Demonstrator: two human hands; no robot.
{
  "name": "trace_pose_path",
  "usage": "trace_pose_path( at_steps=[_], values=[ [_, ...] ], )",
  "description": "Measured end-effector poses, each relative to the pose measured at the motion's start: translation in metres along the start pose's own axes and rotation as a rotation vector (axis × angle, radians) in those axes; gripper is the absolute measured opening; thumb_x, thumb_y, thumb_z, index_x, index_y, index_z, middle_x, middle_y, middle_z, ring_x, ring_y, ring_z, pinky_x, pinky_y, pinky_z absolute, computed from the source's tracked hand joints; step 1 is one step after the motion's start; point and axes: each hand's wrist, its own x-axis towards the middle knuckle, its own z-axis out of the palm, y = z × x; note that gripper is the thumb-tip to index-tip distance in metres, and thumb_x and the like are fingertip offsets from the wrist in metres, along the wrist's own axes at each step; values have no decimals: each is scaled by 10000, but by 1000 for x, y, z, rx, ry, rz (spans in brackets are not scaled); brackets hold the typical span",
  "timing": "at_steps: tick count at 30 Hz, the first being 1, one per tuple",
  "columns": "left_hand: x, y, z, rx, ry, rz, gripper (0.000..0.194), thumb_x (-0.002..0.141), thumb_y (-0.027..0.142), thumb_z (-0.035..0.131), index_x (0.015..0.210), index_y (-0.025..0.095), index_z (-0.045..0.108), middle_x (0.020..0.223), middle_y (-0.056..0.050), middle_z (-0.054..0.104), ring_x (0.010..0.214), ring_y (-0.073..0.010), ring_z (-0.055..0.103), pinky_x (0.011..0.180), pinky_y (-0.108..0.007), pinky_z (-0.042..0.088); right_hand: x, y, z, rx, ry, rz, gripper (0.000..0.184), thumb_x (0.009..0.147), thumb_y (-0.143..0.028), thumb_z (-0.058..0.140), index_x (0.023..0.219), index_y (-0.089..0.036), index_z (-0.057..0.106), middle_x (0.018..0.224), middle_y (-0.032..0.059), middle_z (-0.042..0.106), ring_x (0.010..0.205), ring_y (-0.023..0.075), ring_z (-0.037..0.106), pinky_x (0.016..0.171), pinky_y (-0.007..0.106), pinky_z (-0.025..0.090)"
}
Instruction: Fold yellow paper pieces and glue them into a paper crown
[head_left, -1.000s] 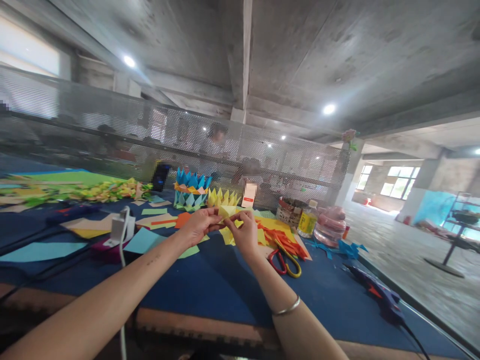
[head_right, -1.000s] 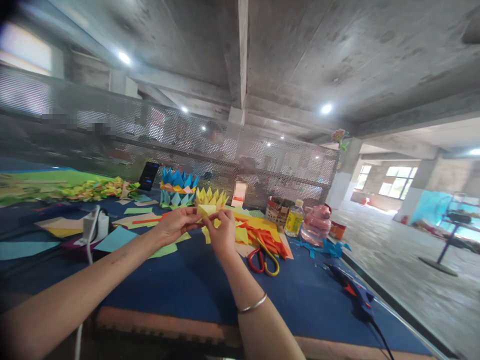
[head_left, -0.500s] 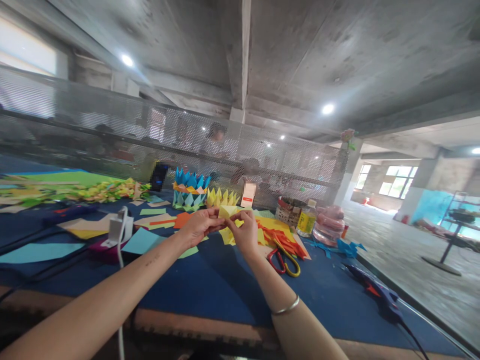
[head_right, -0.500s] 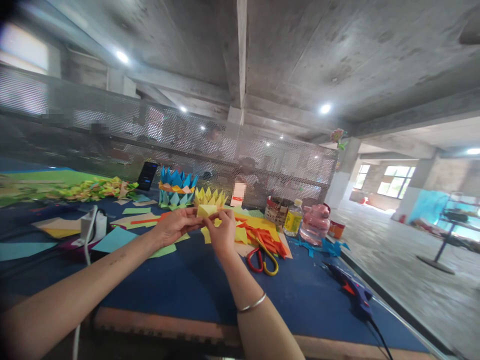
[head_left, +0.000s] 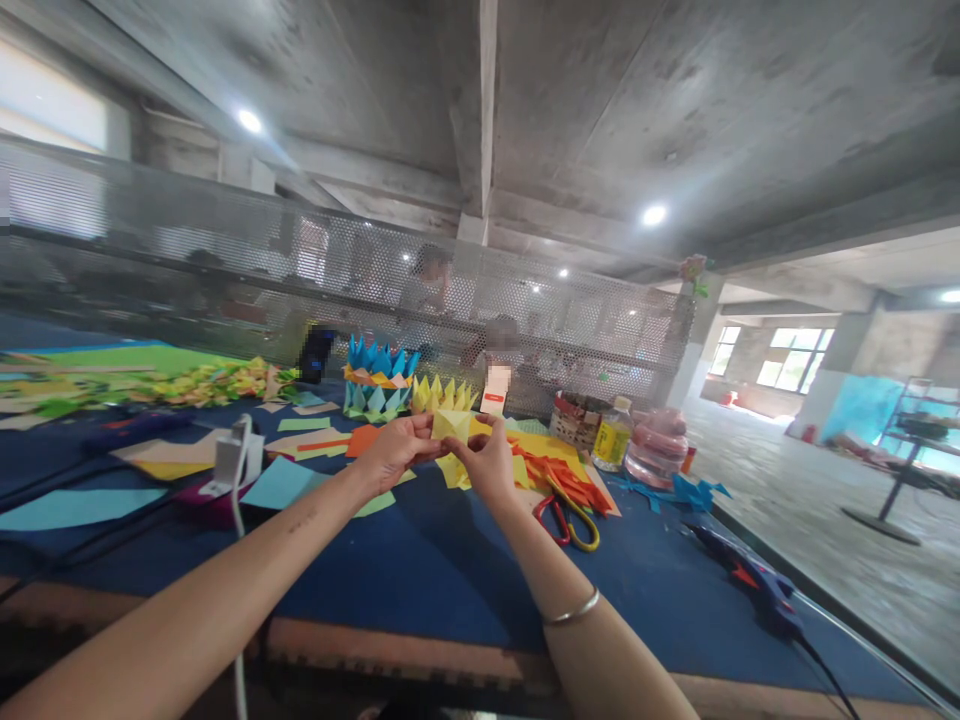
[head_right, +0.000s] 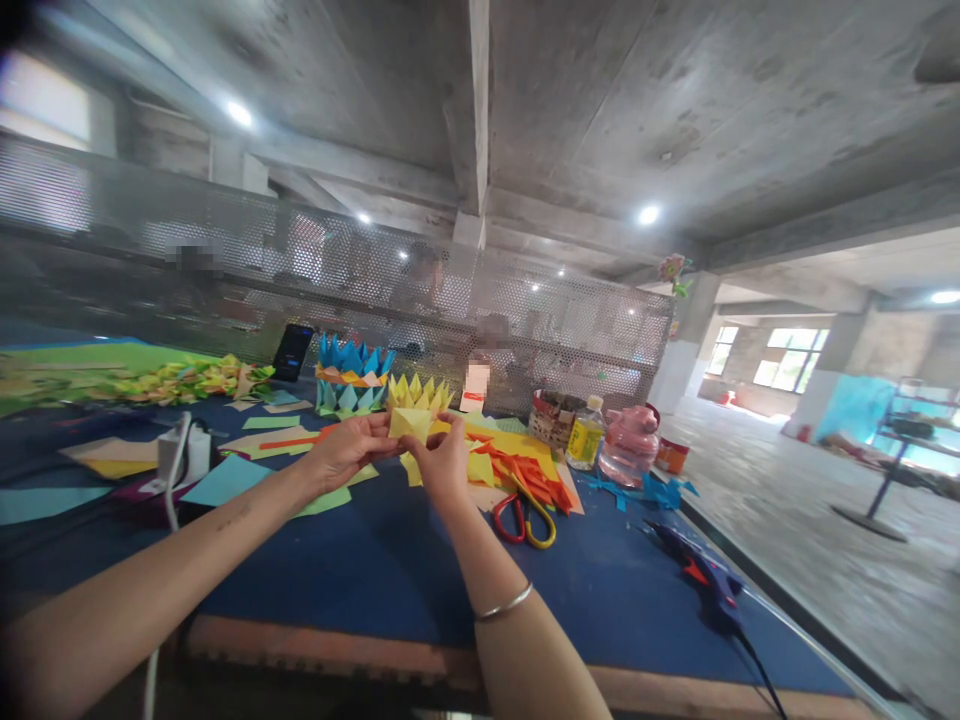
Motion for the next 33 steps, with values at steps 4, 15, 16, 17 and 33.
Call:
trace_pose_path(
  at_steps=[4, 15, 16, 17, 33],
  values=[
    [1, 0, 0, 16, 5, -2, 460, 480, 104, 811, 923, 138, 692, 948, -69, 738, 854, -185, 691, 816, -257, 514, 0, -3, -1, 65, -14, 19, 560, 617, -357, 715, 1074, -159, 459, 541, -92, 499, 507, 114, 496, 513, 216, 357],
    [-2, 3, 0, 170, 83, -117, 377, 498, 279, 845, 807, 117, 702, 820, -93, 740, 773, -191, 689, 753, -275, 513, -2, -14, -4, 79, 31, 19, 501, 609, -289, 714, 1029, -158, 476, 542, -99, 485, 512, 106, 480, 546, 225, 366],
    [-3, 3, 0, 193, 95, -143, 376, 509, 307, 842, 799, 114, 702, 802, -98, 739, 761, -192, 690, 730, -271, 513, -2, -14, -5, 79, 32, 19, 494, 610, -292, 713, 1024, -159, 477, 541, -99, 484, 508, 105, 476, 543, 225, 362],
    [-3, 4, 0, 209, 103, -161, 382, 511, 327, 842, 793, 111, 702, 791, -101, 738, 752, -191, 690, 710, -267, 512, -2, -14, -5, 77, 31, 17, 485, 612, -295, 711, 1017, -160, 479, 539, -99, 482, 504, 104, 472, 538, 225, 359],
    [-4, 8, 3, 229, 205, -160, 229, 561, 214, 836, 634, 96, 654, 596, -63, 696, 575, -147, 658, 640, -249, 524, 2, -6, -1, 134, -75, 30, 426, 638, -286, 671, 1002, -169, 483, 527, -91, 486, 470, 97, 441, 493, 213, 339]
  ],
)
